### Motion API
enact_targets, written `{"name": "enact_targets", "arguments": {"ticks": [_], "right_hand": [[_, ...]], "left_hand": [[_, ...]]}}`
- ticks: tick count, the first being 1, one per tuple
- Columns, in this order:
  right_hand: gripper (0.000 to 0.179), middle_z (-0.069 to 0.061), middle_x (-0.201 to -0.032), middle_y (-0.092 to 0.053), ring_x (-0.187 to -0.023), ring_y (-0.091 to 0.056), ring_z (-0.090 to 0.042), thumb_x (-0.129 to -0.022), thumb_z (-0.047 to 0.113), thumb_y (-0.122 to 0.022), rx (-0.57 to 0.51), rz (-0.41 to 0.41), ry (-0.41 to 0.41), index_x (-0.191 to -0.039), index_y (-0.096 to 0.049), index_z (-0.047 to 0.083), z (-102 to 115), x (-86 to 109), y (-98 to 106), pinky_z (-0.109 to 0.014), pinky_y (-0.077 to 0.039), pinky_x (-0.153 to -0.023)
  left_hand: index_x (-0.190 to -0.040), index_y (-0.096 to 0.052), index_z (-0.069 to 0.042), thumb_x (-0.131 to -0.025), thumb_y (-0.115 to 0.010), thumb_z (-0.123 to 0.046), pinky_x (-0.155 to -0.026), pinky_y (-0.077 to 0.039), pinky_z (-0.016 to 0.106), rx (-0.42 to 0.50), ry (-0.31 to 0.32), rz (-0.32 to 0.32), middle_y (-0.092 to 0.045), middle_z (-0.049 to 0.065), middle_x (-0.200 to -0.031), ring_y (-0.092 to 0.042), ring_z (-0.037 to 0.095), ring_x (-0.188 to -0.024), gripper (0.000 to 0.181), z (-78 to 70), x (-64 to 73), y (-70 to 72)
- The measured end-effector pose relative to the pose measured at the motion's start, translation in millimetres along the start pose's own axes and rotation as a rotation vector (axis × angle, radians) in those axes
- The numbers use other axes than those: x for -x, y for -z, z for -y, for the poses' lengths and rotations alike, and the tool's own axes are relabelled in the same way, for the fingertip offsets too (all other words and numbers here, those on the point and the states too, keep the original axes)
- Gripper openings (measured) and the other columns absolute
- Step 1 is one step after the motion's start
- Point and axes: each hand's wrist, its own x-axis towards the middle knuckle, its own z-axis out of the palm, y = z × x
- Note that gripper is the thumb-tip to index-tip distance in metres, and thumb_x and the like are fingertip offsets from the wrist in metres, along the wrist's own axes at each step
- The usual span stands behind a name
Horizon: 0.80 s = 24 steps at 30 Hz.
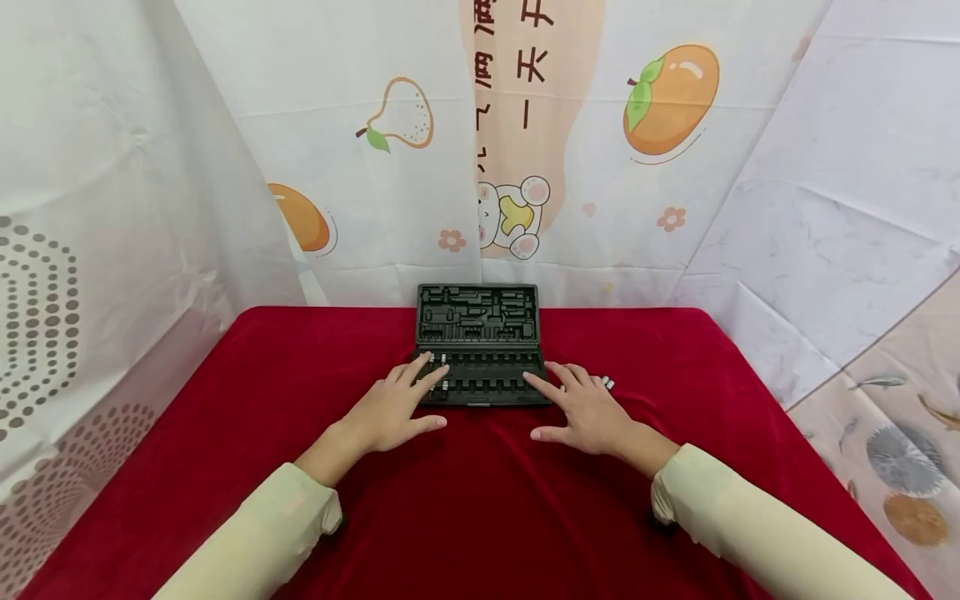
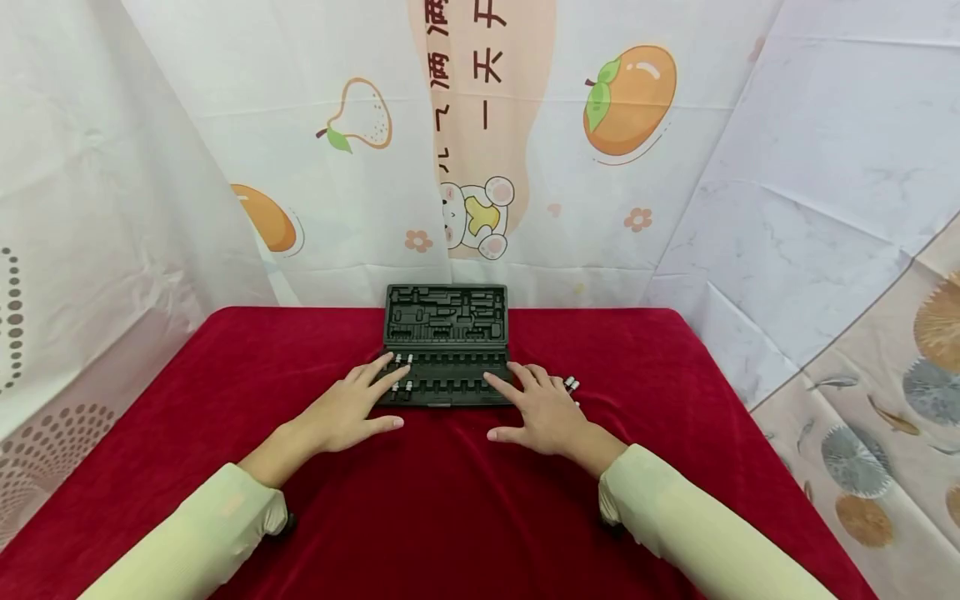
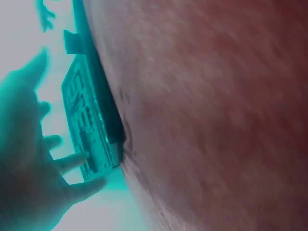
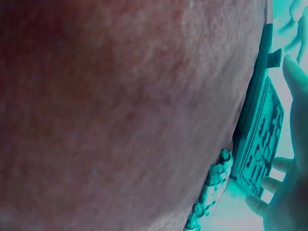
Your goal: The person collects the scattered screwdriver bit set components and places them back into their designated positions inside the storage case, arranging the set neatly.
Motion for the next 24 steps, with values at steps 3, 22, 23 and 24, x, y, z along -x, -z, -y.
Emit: {"name": "enact_targets", "arguments": {"ticks": [3, 22, 23, 24], "right_hand": [[0.083, -0.015, -0.144, -0.04, -0.127, -0.036, -0.035, -0.085, 0.066, -0.06, -0.002, -0.004, -0.008, -0.153, -0.034, 0.027, -2.6, 0.2, 1.2, -0.061, -0.041, -0.09], [0.073, -0.005, -0.105, -0.056, -0.098, -0.048, -0.023, -0.081, 0.05, -0.074, -0.038, 0.082, -0.12, -0.136, -0.056, 0.006, -22.9, -5.6, 4.8, -0.038, -0.043, -0.084], [0.071, -0.006, -0.106, -0.057, -0.099, -0.048, -0.024, -0.081, 0.049, -0.075, -0.043, 0.089, -0.128, -0.135, -0.057, 0.005, -24.0, -5.9, 4.6, -0.039, -0.044, -0.085], [0.07, -0.006, -0.106, -0.057, -0.1, -0.049, -0.024, -0.081, 0.047, -0.075, -0.046, 0.092, -0.132, -0.134, -0.058, 0.005, -25.0, -6.1, 4.6, -0.039, -0.045, -0.085]], "left_hand": [[-0.155, -0.029, -0.022, -0.092, -0.059, -0.055, -0.088, -0.047, 0.055, 0.051, 0.056, 0.002, -0.024, 0.015, -0.155, -0.034, 0.037, -0.134, 0.076, 0.1, -0.6, 2.1], [-0.139, -0.054, -0.01, -0.091, -0.07, -0.031, -0.079, -0.047, 0.043, 0.275, 0.258, -0.095, -0.057, 0.009, -0.108, -0.056, 0.023, -0.09, 0.056, 16.4, -1.9, 0.5], [-0.139, -0.054, -0.01, -0.09, -0.07, -0.03, -0.079, -0.047, 0.043, 0.289, 0.268, -0.1, -0.057, 0.009, -0.106, -0.056, 0.023, -0.09, 0.055, 17.4, -2.1, -0.2], [-0.138, -0.055, -0.01, -0.09, -0.071, -0.029, -0.079, -0.047, 0.043, 0.303, 0.276, -0.103, -0.058, 0.008, -0.105, -0.056, 0.023, -0.09, 0.055, 18.7, -2.5, -1.2]]}}
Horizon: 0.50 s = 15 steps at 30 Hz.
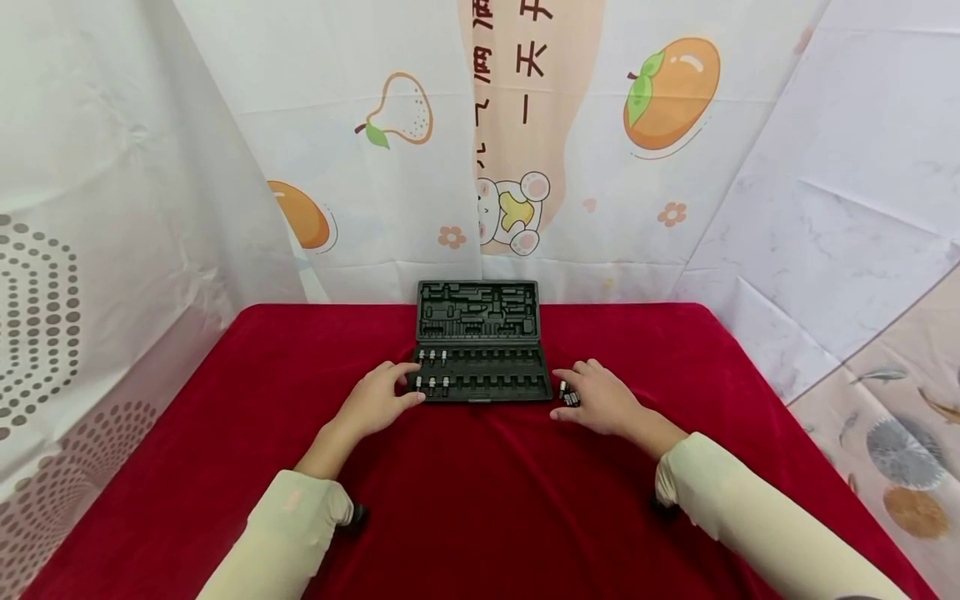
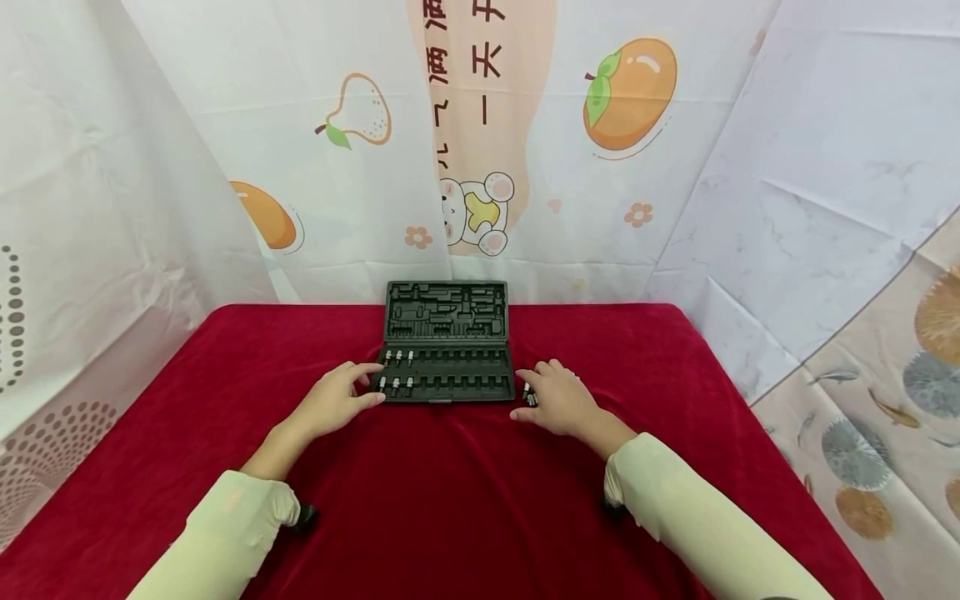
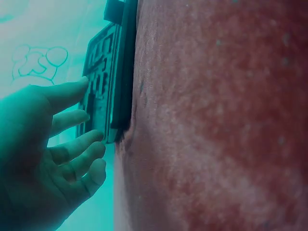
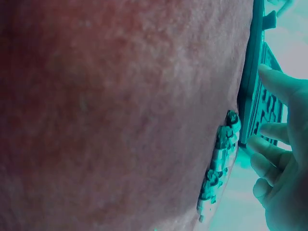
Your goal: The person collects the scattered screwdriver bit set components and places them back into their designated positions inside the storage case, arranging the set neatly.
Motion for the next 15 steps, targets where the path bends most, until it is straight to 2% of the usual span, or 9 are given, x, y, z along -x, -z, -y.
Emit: {"name": "enact_targets", "arguments": {"ticks": [5, 9, 15], "right_hand": [[0.06, -0.007, -0.103, -0.059, -0.099, -0.051, -0.025, -0.083, 0.041, -0.076, -0.03, -0.003, -0.022, -0.127, -0.063, 0.003, -2.4, -1.4, 1.0, -0.04, -0.046, -0.084], [0.051, -0.006, -0.099, -0.06, -0.092, -0.05, -0.023, -0.084, 0.035, -0.077, -0.011, -0.009, -0.039, -0.121, -0.066, 0.003, -4.7, -2.3, 0.8, -0.038, -0.047, -0.079], [0.037, -0.004, -0.09, -0.06, -0.085, -0.05, -0.022, -0.085, 0.028, -0.076, -0.007, -0.035, -0.049, -0.114, -0.071, 0.005, -7.5, -5.6, -2.3, -0.036, -0.045, -0.073]], "left_hand": [[-0.136, -0.056, -0.007, -0.089, -0.072, -0.024, -0.077, -0.048, 0.043, 0.075, 0.008, -0.011, -0.062, 0.009, -0.101, -0.058, 0.023, -0.087, 0.052, 6.2, -3.7, -1.3], [-0.132, -0.059, -0.004, -0.089, -0.072, -0.02, -0.071, -0.047, 0.039, 0.128, 0.013, -0.024, -0.063, 0.006, -0.092, -0.057, 0.02, -0.078, 0.047, 7.2, -7.7, -3.3], [-0.13, -0.061, -0.007, -0.089, -0.072, -0.019, -0.066, -0.044, 0.034, 0.169, 0.066, -0.052, -0.06, 0.002, -0.083, -0.053, 0.018, -0.069, 0.044, 9.7, -14.6, -7.2]]}}
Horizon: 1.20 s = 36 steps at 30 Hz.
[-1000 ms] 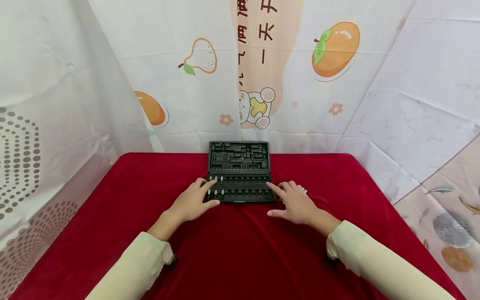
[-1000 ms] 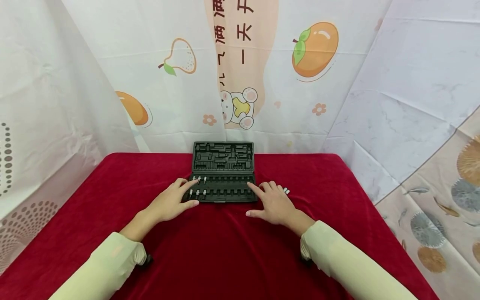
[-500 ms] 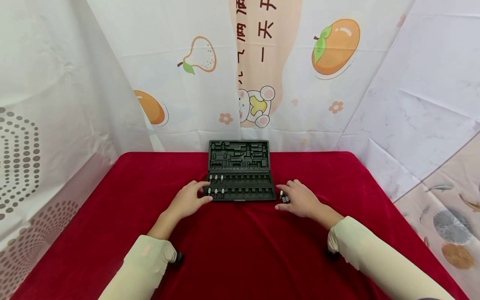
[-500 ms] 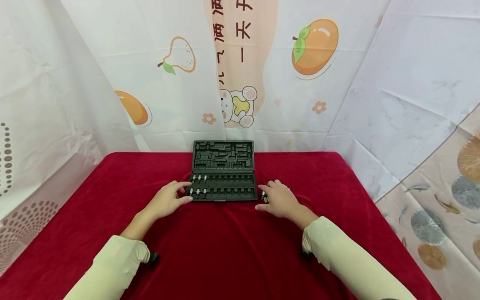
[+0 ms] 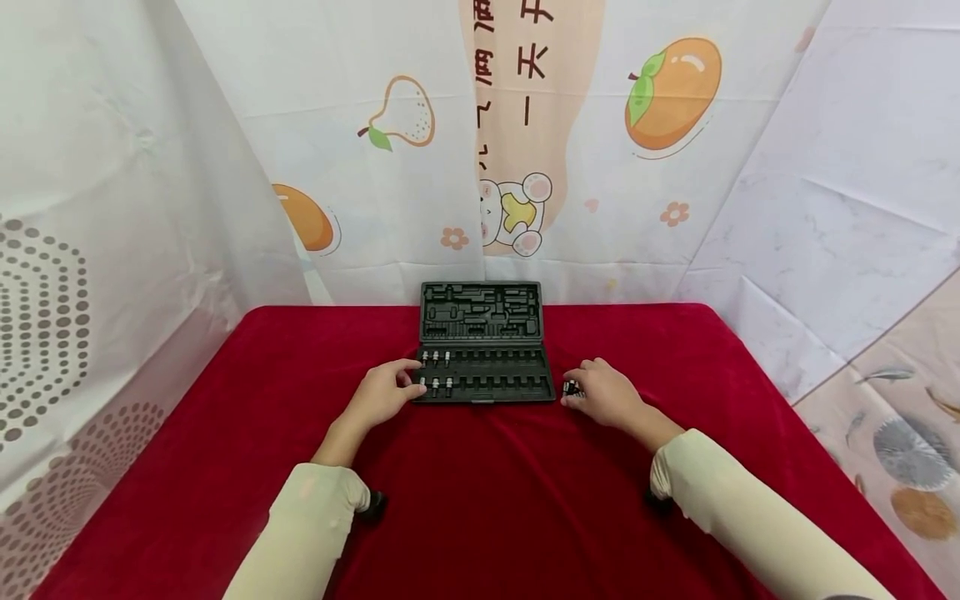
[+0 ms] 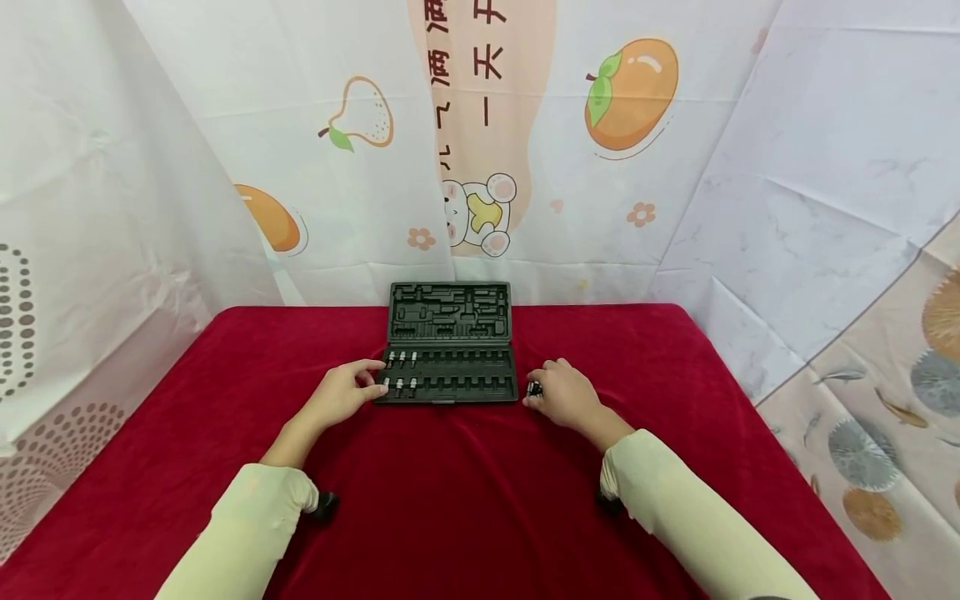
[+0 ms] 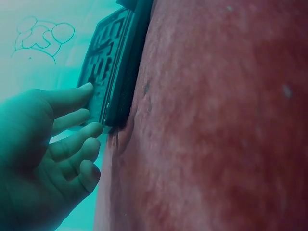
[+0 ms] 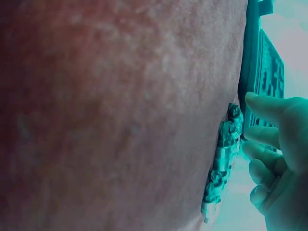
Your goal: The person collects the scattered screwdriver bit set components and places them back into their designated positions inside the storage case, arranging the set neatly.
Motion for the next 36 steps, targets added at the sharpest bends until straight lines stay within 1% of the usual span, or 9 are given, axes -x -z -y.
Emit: {"name": "enact_targets", "arguments": {"ticks": [8, 10, 14, 19, 24, 26, 28, 32, 36], "right_hand": [[0.029, -0.003, -0.084, -0.061, -0.085, -0.054, -0.024, -0.086, 0.026, -0.075, 0.001, -0.015, -0.04, -0.106, -0.074, 0.005, -0.9, -5.2, -6.3, -0.038, -0.047, -0.075], [0.029, -0.004, -0.085, -0.062, -0.087, -0.056, -0.026, -0.086, 0.026, -0.075, 0.004, -0.014, -0.046, -0.106, -0.074, 0.005, -0.9, -6.5, -6.7, -0.039, -0.048, -0.077], [0.027, -0.006, -0.088, -0.063, -0.091, -0.058, -0.028, -0.085, 0.025, -0.076, 0.003, -0.011, -0.074, -0.104, -0.075, 0.006, -1.2, -9.8, -6.1, -0.041, -0.049, -0.079], [0.02, -0.005, -0.088, -0.063, -0.092, -0.058, -0.028, -0.084, 0.023, -0.077, -0.002, -0.01, -0.086, -0.099, -0.076, 0.009, -0.3, -13.7, -4.3, -0.04, -0.05, -0.078], [0.014, -0.002, -0.08, -0.06, -0.087, -0.058, -0.028, -0.081, 0.019, -0.079, -0.015, -0.032, -0.06, -0.09, -0.074, 0.011, 0.2, -15.6, -5.3, -0.039, -0.049, -0.077], [0.013, -0.001, -0.078, -0.057, -0.084, -0.057, -0.027, -0.08, 0.017, -0.08, -0.028, -0.042, -0.052, -0.088, -0.072, 0.011, 0.5, -16.8, -4.7, -0.039, -0.048, -0.075], [0.014, -0.001, -0.078, -0.056, -0.083, -0.055, -0.025, -0.079, 0.017, -0.081, -0.051, -0.045, -0.049, -0.088, -0.071, 0.011, 1.4, -17.1, -3.6, -0.038, -0.047, -0.074], [0.015, 0.0, -0.079, -0.058, -0.082, -0.052, -0.022, -0.079, 0.013, -0.081, -0.108, -0.068, -0.017, -0.087, -0.069, 0.012, 2.1, -16.0, -3.9, -0.036, -0.045, -0.073], [0.016, 0.003, -0.078, -0.062, -0.08, -0.05, -0.019, -0.078, 0.006, -0.08, -0.187, -0.09, -0.028, -0.085, -0.066, 0.012, 3.1, -15.0, -8.3, -0.034, -0.044, -0.069]], "left_hand": [[-0.13, -0.06, -0.003, -0.087, -0.074, -0.013, -0.068, -0.043, 0.035, 0.043, 0.047, -0.009, -0.059, 0.006, -0.088, -0.052, 0.02, -0.073, 0.046, 8.8, -3.5, -3.1], [-0.131, -0.06, -0.004, -0.087, -0.074, -0.013, -0.068, -0.043, 0.035, 0.05, 0.06, 0.002, -0.06, 0.006, -0.088, -0.052, 0.02, -0.073, 0.047, 11.7, -4.1, -3.8], [-0.133, -0.058, -0.004, -0.087, -0.074, -0.014, -0.07, -0.045, 0.036, 0.08, 0.057, 0.028, -0.063, 0.006, -0.089, -0.056, 0.021, -0.076, 0.049, 15.2, -5.6, -3.2], [-0.134, -0.057, -0.003, -0.087, -0.073, -0.012, -0.071, -0.046, 0.035, 0.153, 0.051, 0.061, -0.064, 0.01, -0.091, -0.057, 0.022, -0.081, 0.051, 17.0, -7.0, -0.4], [-0.137, -0.054, 0.0, -0.088, -0.072, -0.008, -0.058, -0.044, 0.031, 0.231, 0.068, 0.092, -0.062, 0.013, -0.093, -0.052, 0.019, -0.064, 0.053, 18.7, -6.0, 1.2], [-0.138, -0.053, -0.001, -0.088, -0.072, -0.008, -0.056, -0.043, 0.031, 0.251, 0.075, 0.095, -0.061, 0.013, -0.093, -0.05, 0.018, -0.059, 0.053, 19.6, -6.2, 1.4], [-0.138, -0.053, -0.001, -0.088, -0.071, -0.008, -0.056, -0.043, 0.031, 0.254, 0.073, 0.094, -0.061, 0.013, -0.094, -0.049, 0.018, -0.059, 0.054, 20.9, -6.7, 1.0], [-0.138, -0.053, -0.002, -0.088, -0.072, -0.01, -0.06, -0.043, 0.033, 0.251, 0.074, 0.092, -0.062, 0.011, -0.095, -0.051, 0.02, -0.068, 0.054, 23.1, -6.6, -0.6], [-0.137, -0.054, -0.002, -0.088, -0.072, -0.01, -0.067, -0.042, 0.034, 0.253, 0.073, 0.081, -0.062, 0.011, -0.096, -0.052, 0.023, -0.081, 0.053, 24.9, -5.1, -1.7]]}}
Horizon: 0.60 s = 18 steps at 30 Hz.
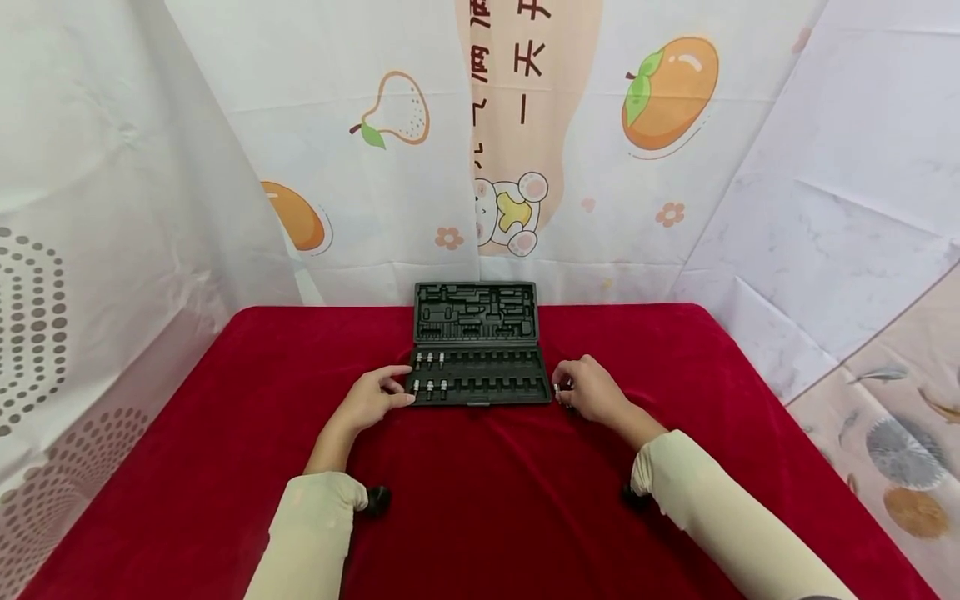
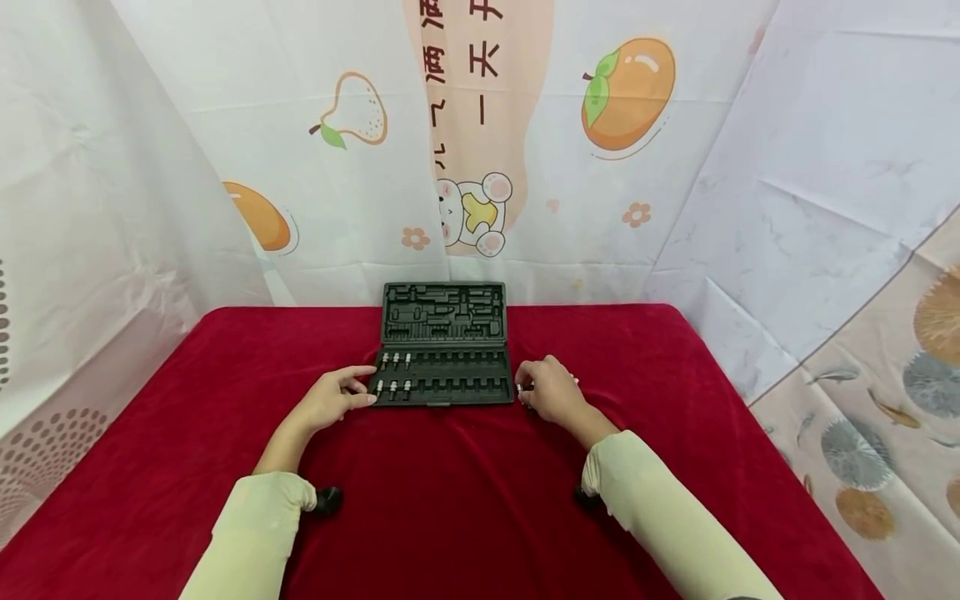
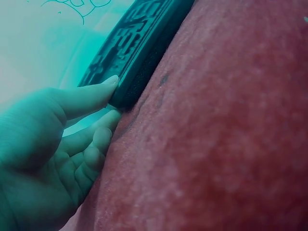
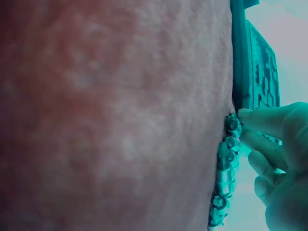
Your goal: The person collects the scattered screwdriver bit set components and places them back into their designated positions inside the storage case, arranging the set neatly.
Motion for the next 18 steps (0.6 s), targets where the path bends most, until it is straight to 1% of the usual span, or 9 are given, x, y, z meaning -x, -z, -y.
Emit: {"name": "enact_targets", "arguments": {"ticks": [2, 5, 9, 13, 18], "right_hand": [[0.017, 0.003, -0.079, -0.064, -0.079, -0.05, -0.018, -0.079, 0.005, -0.078, -0.035, -0.005, -0.024, -0.086, -0.065, 0.011, 0.3, 1.3, -1.9, -0.033, -0.045, -0.068], [0.016, 0.003, -0.081, -0.065, -0.081, -0.053, -0.018, -0.08, 0.004, -0.077, -0.072, -0.01, -0.049, -0.088, -0.065, 0.011, -0.1, 1.7, -3.0, -0.034, -0.046, -0.069], [0.015, 0.002, -0.082, -0.065, -0.077, -0.059, -0.016, -0.081, 0.003, -0.076, -0.164, -0.02, -0.11, -0.089, -0.066, 0.01, 1.1, 2.9, -2.1, -0.034, -0.049, -0.068], [0.013, 0.001, -0.082, -0.065, -0.071, -0.061, -0.014, -0.082, 0.004, -0.076, -0.255, -0.056, -0.169, -0.092, -0.068, 0.009, 4.0, 1.9, -0.9, -0.034, -0.05, -0.064], [0.013, 0.001, -0.083, -0.066, -0.075, -0.063, -0.015, -0.083, 0.006, -0.076, -0.317, -0.093, -0.225, -0.095, -0.07, 0.009, 7.8, -2.4, -4.1, -0.034, -0.051, -0.066]], "left_hand": [[-0.137, -0.054, -0.001, -0.088, -0.072, -0.009, -0.069, -0.042, 0.034, 0.003, -0.002, -0.01, -0.063, 0.011, -0.095, -0.053, 0.024, -0.084, 0.053, 0.8, 0.5, -0.9], [-0.137, -0.054, -0.002, -0.088, -0.072, -0.008, -0.07, -0.043, 0.033, 0.013, -0.002, -0.014, -0.064, 0.009, -0.095, -0.054, 0.023, -0.084, 0.053, 1.8, 1.1, -1.5], [-0.138, -0.054, -0.003, -0.088, -0.071, -0.007, -0.065, -0.043, 0.033, 0.042, 0.008, -0.004, -0.064, 0.009, -0.095, -0.052, 0.021, -0.074, 0.053, 2.4, 3.3, -3.3], [-0.138, -0.054, -0.003, -0.088, -0.071, -0.006, -0.057, -0.043, 0.032, 0.074, 0.013, -0.01, -0.063, 0.009, -0.095, -0.049, 0.02, -0.062, 0.052, 2.0, 3.8, -3.0], [-0.138, -0.055, -0.004, -0.088, -0.071, -0.006, -0.054, -0.043, 0.031, 0.084, 0.017, -0.011, -0.063, 0.01, -0.097, -0.048, 0.019, -0.061, 0.053, 4.0, 3.5, -1.1]]}}
